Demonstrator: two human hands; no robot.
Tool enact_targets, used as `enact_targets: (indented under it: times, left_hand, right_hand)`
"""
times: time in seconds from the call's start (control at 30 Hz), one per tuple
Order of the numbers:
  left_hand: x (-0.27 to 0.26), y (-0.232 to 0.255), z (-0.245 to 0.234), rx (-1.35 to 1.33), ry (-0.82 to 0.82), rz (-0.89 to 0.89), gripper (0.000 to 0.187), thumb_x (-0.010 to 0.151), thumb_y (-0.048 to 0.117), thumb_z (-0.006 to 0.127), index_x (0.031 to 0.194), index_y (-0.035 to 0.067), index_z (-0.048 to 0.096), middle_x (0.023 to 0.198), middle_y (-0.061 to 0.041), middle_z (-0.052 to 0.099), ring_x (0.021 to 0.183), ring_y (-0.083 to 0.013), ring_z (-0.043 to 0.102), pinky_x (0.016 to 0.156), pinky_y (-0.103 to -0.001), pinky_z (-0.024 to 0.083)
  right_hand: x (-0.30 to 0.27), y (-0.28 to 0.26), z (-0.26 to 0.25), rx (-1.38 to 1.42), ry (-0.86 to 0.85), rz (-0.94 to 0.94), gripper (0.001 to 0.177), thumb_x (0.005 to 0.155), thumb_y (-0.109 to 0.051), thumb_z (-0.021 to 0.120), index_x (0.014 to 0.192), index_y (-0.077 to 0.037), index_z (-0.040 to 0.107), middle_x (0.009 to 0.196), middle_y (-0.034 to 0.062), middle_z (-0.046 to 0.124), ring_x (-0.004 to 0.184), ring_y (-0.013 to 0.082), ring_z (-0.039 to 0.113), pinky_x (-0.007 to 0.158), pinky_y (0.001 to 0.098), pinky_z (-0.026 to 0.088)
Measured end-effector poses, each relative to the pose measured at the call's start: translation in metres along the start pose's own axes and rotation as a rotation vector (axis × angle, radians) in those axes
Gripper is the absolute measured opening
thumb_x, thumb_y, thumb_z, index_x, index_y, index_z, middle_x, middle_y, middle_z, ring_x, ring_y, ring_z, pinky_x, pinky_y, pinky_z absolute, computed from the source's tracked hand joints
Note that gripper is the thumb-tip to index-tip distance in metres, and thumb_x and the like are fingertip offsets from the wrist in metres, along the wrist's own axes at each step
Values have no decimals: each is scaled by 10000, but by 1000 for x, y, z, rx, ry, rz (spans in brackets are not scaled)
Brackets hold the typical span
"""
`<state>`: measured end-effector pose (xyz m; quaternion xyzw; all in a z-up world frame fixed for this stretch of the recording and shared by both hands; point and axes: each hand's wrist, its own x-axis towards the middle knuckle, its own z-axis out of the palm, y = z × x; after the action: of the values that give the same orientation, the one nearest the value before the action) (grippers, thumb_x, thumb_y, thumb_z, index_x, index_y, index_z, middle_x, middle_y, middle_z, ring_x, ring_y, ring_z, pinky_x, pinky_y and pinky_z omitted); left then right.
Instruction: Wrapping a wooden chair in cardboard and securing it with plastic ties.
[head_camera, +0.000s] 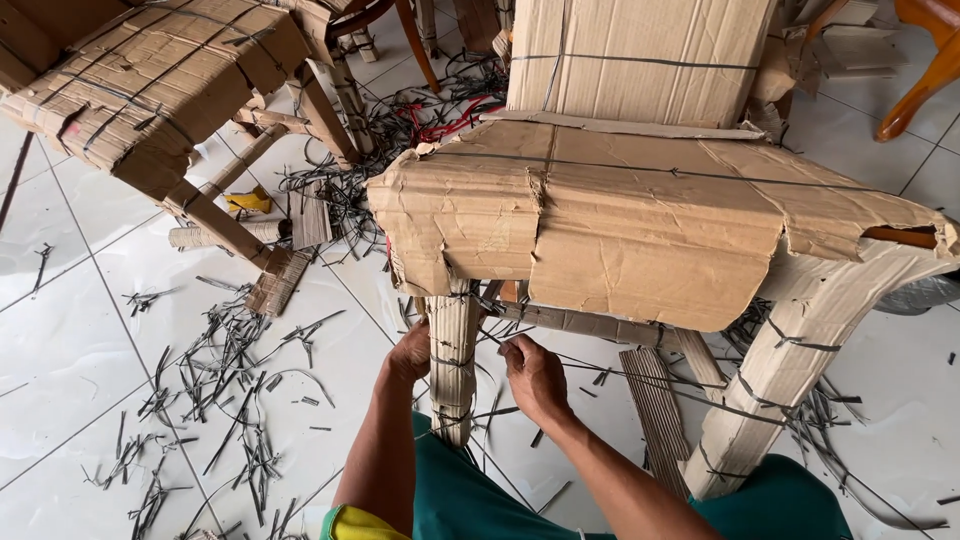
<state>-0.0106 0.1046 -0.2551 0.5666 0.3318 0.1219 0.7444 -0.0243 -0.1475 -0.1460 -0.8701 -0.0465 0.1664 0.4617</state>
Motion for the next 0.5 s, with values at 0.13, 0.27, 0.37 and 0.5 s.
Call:
enact_targets:
  times: [0.13,0.27,0.37,0.5]
  left_hand:
    - [21,-37,-19,-14,-8,15,221,942,165,691,1057,-18,644,997,-250,624,937,-342,591,830,-526,472]
    - [-27,20,-17,-140,-157,68,93,981,137,657,943,56,632,901,-131,616,853,-242,585,816,-436,479]
    - [-75,71,-23,-300,-219,167,118,1041,147,586,938,108,626,944,-60,670,855,-165,624,822,-334,503]
    - [-88,81,-86,-558,23,356,122,1073,218,597,1011,116,625,1076,-68,709,904,-142,675,770,-280,536]
  right_hand:
    - [-4,12,2,118,64,-104,261,1026,-208,539,1251,-167,663,1197,124,753,1075,342,723,923,470,564]
    - [-37,2,-32,289,56,-242,414,1016,-146,491,1430,-121,476,1475,99,515,851,192,686,836,364,619]
    - [-53,12,-49,375,52,-288,456,975,-103,524,1424,-86,442,1567,106,404,936,206,694,719,309,660]
    - [-79,16,-63,708,76,-66,400,951,9,499,1348,10,551,1322,164,618,868,232,736,716,336,666]
